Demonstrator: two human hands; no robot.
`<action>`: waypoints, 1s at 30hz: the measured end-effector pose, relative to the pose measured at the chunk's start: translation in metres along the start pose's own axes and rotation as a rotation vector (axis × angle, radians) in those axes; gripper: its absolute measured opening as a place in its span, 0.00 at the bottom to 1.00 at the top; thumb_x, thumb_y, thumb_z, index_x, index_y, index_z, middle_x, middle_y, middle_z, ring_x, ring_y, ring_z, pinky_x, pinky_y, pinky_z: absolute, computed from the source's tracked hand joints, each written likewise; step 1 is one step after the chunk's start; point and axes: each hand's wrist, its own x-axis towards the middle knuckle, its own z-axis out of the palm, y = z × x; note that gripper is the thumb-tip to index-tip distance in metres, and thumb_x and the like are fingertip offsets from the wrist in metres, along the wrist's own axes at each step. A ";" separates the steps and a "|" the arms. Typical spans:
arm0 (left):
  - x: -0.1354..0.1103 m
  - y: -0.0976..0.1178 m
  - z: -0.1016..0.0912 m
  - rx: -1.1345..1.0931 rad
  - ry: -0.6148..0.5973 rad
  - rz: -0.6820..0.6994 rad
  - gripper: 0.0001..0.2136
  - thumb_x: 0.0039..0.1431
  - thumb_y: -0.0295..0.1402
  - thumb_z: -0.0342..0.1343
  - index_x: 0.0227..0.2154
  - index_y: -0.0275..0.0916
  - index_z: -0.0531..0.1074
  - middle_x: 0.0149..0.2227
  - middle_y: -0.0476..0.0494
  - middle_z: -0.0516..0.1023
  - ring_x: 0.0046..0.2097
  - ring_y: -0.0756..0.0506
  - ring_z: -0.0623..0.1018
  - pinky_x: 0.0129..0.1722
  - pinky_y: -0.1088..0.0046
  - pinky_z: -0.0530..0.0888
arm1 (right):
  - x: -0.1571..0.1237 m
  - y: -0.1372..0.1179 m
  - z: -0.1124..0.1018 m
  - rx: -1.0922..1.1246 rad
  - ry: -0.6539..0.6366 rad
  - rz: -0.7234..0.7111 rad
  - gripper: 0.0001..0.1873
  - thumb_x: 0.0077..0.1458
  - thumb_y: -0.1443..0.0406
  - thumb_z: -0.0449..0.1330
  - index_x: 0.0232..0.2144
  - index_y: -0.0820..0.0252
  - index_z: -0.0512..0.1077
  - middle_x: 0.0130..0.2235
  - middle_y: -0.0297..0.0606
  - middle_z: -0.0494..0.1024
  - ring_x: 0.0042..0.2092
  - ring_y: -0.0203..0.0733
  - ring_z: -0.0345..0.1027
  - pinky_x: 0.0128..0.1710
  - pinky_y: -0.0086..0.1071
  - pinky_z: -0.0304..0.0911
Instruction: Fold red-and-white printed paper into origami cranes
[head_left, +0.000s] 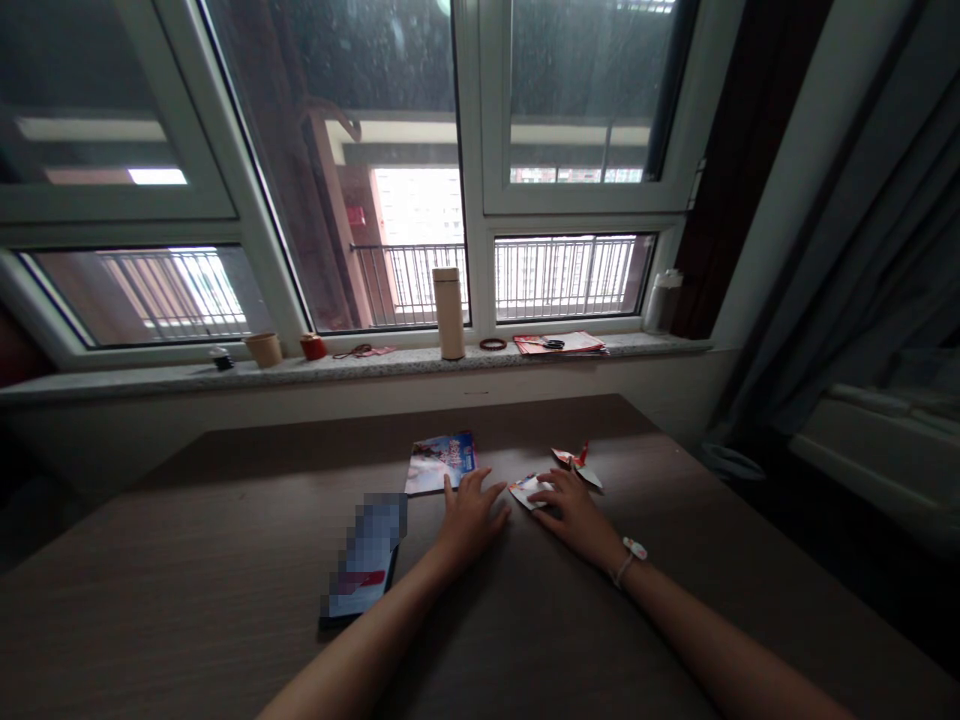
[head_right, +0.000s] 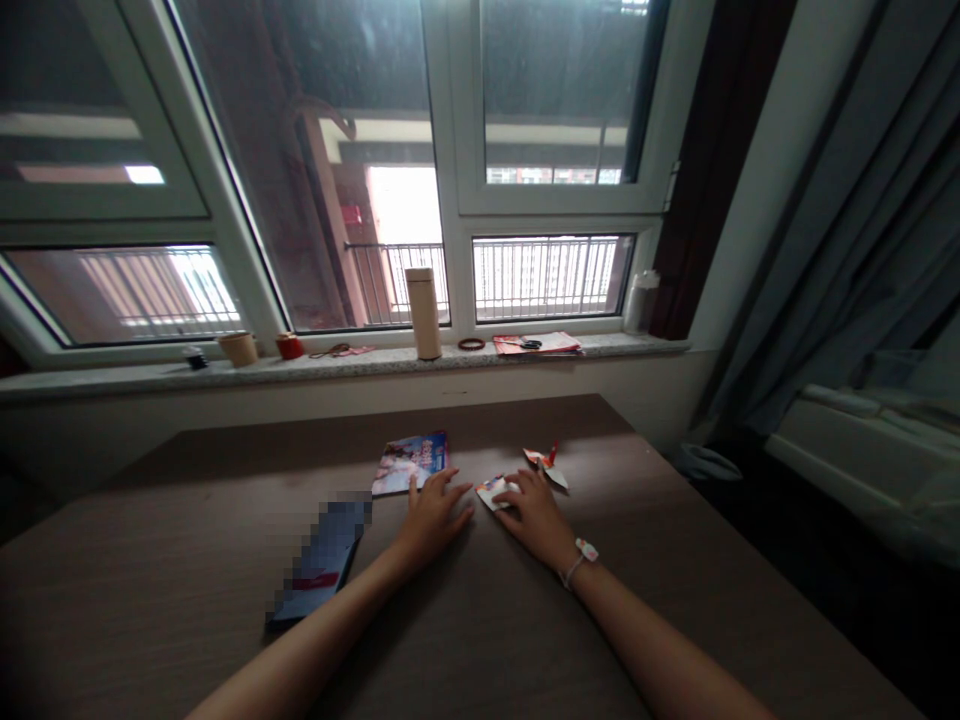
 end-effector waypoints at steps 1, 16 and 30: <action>0.000 0.000 -0.001 -0.005 -0.002 0.000 0.16 0.58 0.36 0.57 0.50 0.49 0.71 0.59 0.38 0.65 0.60 0.35 0.64 0.58 0.33 0.49 | 0.000 -0.001 0.000 -0.011 -0.034 0.004 0.10 0.54 0.61 0.60 0.41 0.49 0.76 0.50 0.39 0.73 0.57 0.49 0.59 0.61 0.53 0.47; -0.002 0.004 -0.004 0.008 -0.018 -0.016 0.12 0.60 0.42 0.55 0.45 0.52 0.75 0.58 0.40 0.66 0.60 0.35 0.62 0.59 0.32 0.44 | 0.000 -0.002 -0.005 0.068 -0.157 0.069 0.13 0.58 0.64 0.54 0.44 0.52 0.73 0.54 0.36 0.72 0.62 0.49 0.52 0.63 0.51 0.43; -0.001 0.003 -0.006 0.010 0.001 -0.017 0.13 0.55 0.40 0.59 0.44 0.48 0.75 0.57 0.39 0.67 0.60 0.35 0.63 0.59 0.34 0.45 | 0.001 -0.006 -0.006 -0.092 -0.094 0.027 0.15 0.61 0.61 0.53 0.47 0.51 0.75 0.41 0.42 0.71 0.48 0.48 0.60 0.53 0.44 0.57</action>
